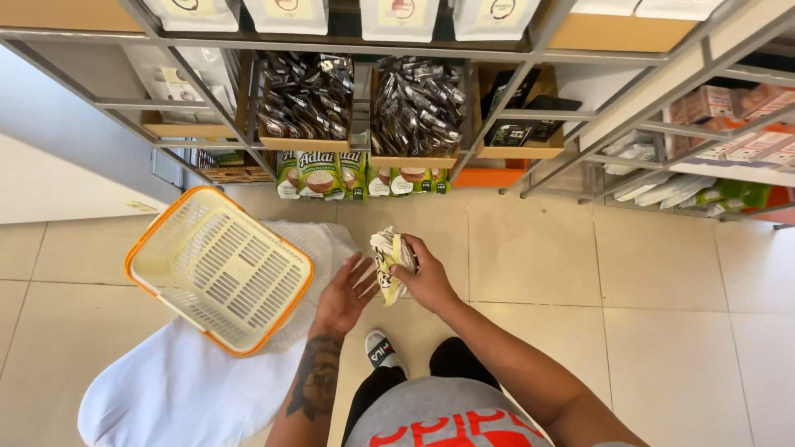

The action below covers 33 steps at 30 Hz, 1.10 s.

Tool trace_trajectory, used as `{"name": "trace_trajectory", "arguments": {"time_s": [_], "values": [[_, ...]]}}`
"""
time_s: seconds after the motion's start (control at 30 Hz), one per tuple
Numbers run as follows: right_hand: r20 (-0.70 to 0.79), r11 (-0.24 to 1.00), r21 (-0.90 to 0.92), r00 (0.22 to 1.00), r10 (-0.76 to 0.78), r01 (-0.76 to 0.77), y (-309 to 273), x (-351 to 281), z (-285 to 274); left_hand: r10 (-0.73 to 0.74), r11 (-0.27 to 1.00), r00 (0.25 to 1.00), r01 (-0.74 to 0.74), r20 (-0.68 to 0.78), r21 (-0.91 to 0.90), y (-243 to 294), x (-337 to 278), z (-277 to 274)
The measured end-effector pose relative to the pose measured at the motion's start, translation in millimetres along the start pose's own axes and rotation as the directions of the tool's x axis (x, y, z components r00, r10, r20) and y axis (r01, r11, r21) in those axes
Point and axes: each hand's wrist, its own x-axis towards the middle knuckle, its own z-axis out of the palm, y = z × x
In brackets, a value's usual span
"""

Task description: Wiping bags of rice substitute with a cloth and placing them into a shopping basket.

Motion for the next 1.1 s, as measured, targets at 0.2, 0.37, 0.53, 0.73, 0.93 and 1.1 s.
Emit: {"name": "trace_trajectory", "arguments": {"time_s": [0.2,0.37,0.53,0.73,0.93,1.1], "values": [[0.353,0.903,-0.189,0.885,-0.304,0.385,-57,-68,-3,0.184,0.935,0.967,-0.117,0.176,-0.334,-75,45,-26],[0.158,0.867,-0.354,0.936,-0.314,0.350,5,-72,-58,0.073,0.965,0.991,-0.042,0.112,-0.257,-100,7,66],[-0.092,0.962,-0.261,0.990,-0.111,0.084,-10,-91,-119,0.007,0.997,0.959,0.014,0.282,-0.076,-115,-25,114],[-0.039,0.994,-0.090,0.997,-0.068,0.065,-16,-122,-112,0.043,0.991,0.992,-0.027,0.120,-0.132,-149,14,93],[0.351,0.818,-0.346,0.872,-0.341,0.459,6,-111,-85,0.095,0.916,0.973,-0.003,0.209,-0.402,-140,5,72],[0.398,0.867,-0.430,0.915,-0.066,0.250,53,-64,-67,0.032,0.964,0.998,-0.045,-0.057,-0.261,-126,14,51]]}}
